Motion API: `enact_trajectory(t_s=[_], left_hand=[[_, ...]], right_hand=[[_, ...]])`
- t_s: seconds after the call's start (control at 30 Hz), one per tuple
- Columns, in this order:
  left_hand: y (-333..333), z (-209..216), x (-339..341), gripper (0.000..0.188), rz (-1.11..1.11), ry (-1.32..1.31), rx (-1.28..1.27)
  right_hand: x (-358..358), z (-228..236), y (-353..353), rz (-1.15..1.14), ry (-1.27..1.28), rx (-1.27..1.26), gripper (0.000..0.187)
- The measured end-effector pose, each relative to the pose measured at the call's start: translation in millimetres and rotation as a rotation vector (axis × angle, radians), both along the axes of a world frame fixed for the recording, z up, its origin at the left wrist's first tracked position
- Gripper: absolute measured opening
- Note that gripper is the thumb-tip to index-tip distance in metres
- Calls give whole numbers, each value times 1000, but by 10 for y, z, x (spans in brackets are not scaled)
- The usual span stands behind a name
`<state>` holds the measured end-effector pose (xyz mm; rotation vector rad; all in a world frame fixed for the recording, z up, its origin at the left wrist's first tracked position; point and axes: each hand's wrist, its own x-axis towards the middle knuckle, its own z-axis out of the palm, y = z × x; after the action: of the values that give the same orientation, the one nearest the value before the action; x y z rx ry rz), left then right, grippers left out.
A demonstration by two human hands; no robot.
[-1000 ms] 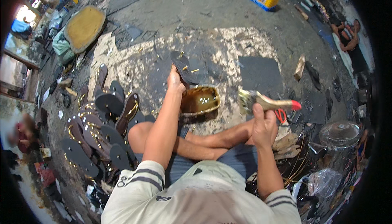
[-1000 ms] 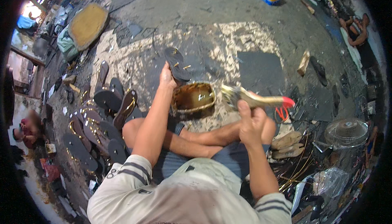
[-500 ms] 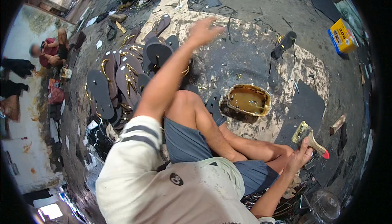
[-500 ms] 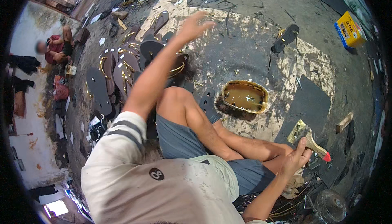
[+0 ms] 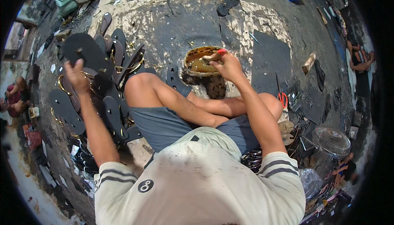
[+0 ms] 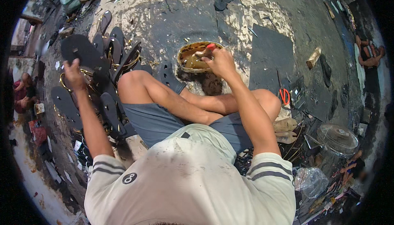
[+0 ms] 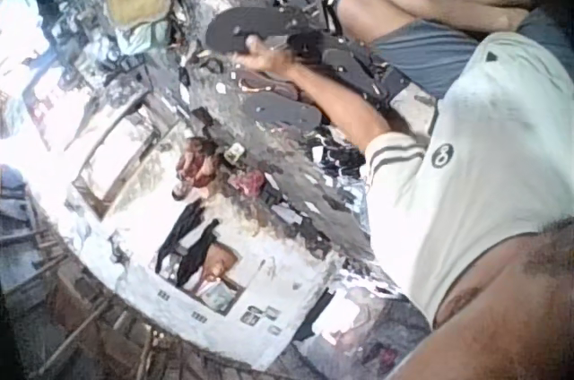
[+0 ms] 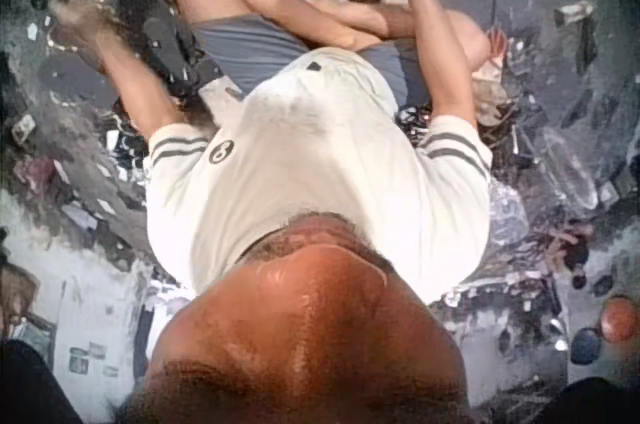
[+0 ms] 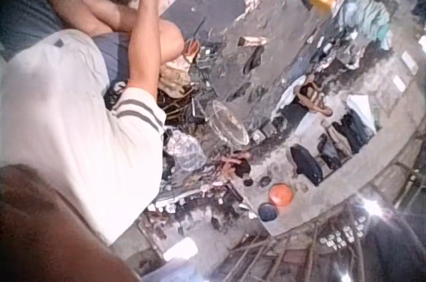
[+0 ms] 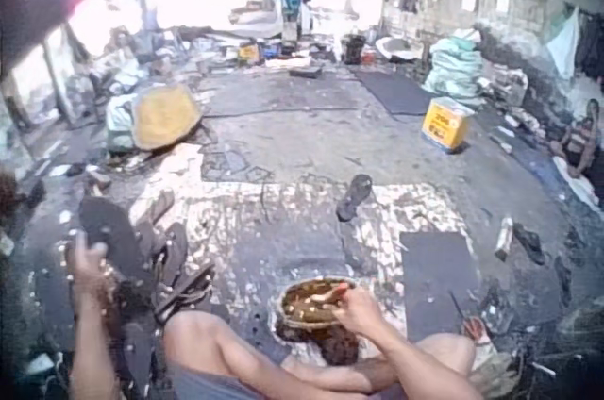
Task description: The person sits on the floor and repeatedly dips a brush into a container of gold paint, then applies it to the soles of black flip-flops. Finished sandals are placed in a row on the floor.
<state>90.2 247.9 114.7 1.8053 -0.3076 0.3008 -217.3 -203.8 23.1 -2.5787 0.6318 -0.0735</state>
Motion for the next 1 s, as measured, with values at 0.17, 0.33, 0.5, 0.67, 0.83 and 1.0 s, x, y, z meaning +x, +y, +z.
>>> enact_trajectory(t_s=[0.17, 0.33, 0.5, 0.67, 0.83, 1.0], left_hand=[[-399, 1133, -1113, 31, -307, -157, 333], [-645, 806, -2018, 59, -360, 374, 493], [-440, 561, -2023, 70, -437, 45, 743], [-650, 418, -1933, 92, -465, -86, 683], [-749, 660, -1827, 64, -403, 440, -118], [-1426, 433, -2297, 63, -802, 985, -928]], right_hand=[[179, -34, 197, 27, 25, -87, 29], [-33, 403, 11, -161, -651, 546, 28], [-849, 741, -451, -74, 34, -320, 23], [-760, 1279, -591, -441, -689, 475, 30], [-555, 1580, 40, -633, -1104, 850, 31], [-97, 1668, 1454, -181, -896, 1045, 29]])
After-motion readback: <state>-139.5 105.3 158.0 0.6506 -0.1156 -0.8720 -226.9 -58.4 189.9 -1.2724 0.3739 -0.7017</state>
